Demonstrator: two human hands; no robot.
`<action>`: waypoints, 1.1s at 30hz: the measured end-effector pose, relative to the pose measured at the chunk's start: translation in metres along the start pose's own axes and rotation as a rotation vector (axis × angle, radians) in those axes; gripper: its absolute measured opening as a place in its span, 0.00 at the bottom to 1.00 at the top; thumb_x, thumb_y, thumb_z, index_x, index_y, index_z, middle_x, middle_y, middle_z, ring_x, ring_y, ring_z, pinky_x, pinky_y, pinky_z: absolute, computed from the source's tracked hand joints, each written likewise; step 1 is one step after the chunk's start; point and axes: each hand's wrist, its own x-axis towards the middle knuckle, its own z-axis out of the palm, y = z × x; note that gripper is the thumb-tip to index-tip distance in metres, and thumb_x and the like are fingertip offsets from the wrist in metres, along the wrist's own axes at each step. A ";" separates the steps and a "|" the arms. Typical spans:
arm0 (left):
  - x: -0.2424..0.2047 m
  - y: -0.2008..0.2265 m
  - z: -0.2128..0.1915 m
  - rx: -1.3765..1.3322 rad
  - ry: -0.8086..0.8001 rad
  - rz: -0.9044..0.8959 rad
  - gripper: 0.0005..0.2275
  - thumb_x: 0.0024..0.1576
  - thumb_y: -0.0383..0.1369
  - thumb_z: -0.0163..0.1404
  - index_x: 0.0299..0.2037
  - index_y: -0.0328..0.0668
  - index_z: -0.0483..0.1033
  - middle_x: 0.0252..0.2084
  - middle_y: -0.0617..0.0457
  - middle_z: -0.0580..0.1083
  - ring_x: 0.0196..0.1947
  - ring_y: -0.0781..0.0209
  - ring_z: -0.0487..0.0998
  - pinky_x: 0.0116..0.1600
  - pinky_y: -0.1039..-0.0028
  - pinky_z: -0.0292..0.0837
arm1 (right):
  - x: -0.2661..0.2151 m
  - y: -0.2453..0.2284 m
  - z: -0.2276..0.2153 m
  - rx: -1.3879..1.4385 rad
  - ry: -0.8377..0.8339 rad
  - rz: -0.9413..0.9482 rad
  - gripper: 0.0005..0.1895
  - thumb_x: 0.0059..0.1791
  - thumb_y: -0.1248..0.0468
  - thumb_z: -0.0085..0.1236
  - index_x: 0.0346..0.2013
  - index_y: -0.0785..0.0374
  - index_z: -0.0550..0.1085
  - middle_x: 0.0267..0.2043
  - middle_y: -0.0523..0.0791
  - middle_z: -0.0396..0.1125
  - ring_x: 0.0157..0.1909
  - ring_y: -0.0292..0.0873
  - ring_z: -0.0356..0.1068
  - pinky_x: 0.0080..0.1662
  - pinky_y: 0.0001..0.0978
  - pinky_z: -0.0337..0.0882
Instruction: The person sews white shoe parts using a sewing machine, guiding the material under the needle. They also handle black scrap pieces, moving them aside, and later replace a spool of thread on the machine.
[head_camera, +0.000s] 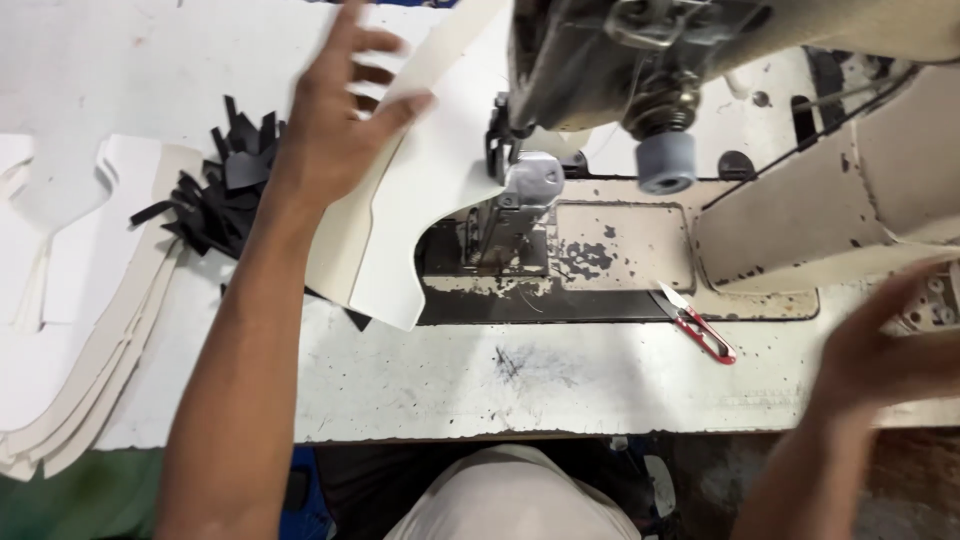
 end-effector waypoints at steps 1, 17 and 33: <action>-0.004 -0.026 -0.007 0.029 0.205 0.147 0.31 0.62 0.32 0.60 0.74 0.53 0.56 0.61 0.52 0.74 0.54 0.60 0.78 0.55 0.69 0.81 | -0.015 -0.046 -0.003 0.260 0.007 -0.104 0.12 0.62 0.69 0.50 0.59 0.71 0.67 0.55 0.54 0.68 0.51 0.48 0.70 0.49 0.37 0.72; -0.061 -0.185 -0.063 0.484 0.448 -0.339 0.41 0.62 0.54 0.56 0.75 0.39 0.48 0.75 0.31 0.51 0.74 0.32 0.47 0.71 0.40 0.43 | -0.049 -0.376 0.042 1.114 -0.470 -0.716 0.51 0.39 0.46 0.71 0.69 0.58 0.55 0.69 0.57 0.51 0.71 0.67 0.54 0.70 0.62 0.56; -0.112 -0.191 -0.015 0.364 0.568 -0.023 0.19 0.69 0.35 0.48 0.68 0.39 0.68 0.74 0.40 0.63 0.75 0.42 0.58 0.77 0.50 0.49 | -0.089 -0.367 0.053 1.522 -1.006 -0.243 0.44 0.50 0.66 0.65 0.75 0.58 0.49 0.65 0.48 0.62 0.60 0.45 0.69 0.62 0.43 0.76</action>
